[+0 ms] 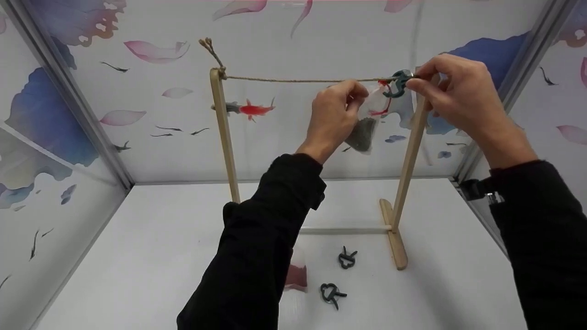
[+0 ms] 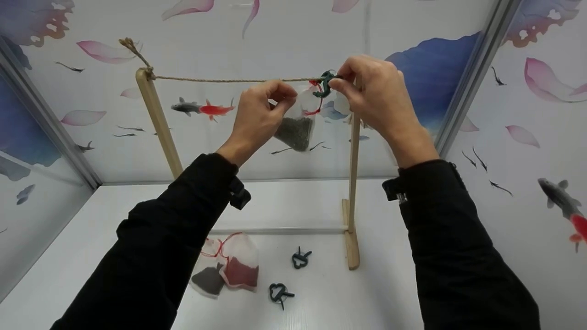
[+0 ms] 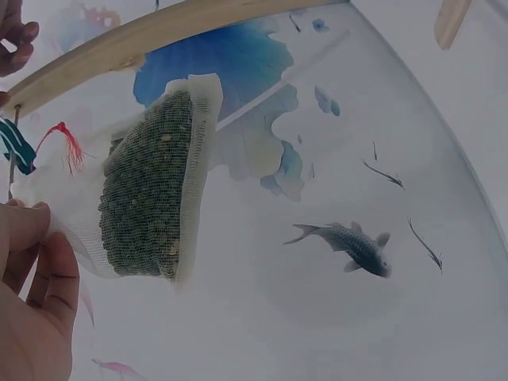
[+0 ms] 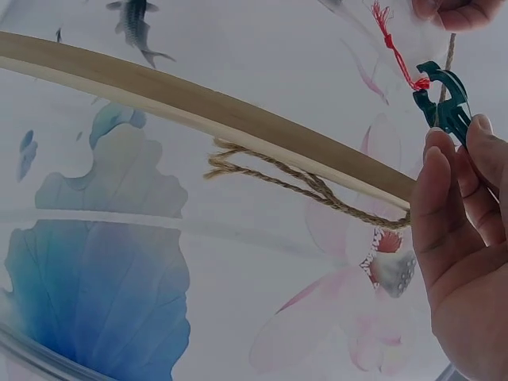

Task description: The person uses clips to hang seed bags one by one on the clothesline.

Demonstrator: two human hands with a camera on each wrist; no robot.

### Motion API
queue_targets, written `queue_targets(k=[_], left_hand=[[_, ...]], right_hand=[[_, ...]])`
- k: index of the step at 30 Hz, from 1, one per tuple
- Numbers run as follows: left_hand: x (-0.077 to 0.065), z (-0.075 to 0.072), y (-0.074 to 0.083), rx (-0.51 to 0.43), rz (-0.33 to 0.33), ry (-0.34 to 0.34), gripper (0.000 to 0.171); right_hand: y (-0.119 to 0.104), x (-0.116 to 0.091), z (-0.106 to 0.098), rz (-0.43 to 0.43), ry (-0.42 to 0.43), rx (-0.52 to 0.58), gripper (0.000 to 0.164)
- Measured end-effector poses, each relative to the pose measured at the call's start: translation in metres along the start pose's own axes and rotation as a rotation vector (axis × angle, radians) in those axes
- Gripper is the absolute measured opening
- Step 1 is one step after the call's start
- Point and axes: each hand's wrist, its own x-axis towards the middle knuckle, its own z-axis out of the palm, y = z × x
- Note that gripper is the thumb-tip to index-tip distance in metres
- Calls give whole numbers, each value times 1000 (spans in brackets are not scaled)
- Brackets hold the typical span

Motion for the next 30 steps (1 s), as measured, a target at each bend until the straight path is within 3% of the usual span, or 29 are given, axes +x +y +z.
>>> queue_targets(k=[9, 16, 24, 30], left_hand=[[0, 2, -2, -34, 46, 73, 11], [-1, 8, 1, -108, 21, 104, 9], [-5, 13, 2, -133, 3, 109, 8], [-8, 15, -1, -166, 57, 179, 8]], right_hand=[[1, -1, 1, 70, -8, 61, 26], [0, -2, 2, 150, -36, 178, 30], [-3, -8, 12, 79, 18, 130, 28], [-14, -12, 13, 122, 28, 62, 30]])
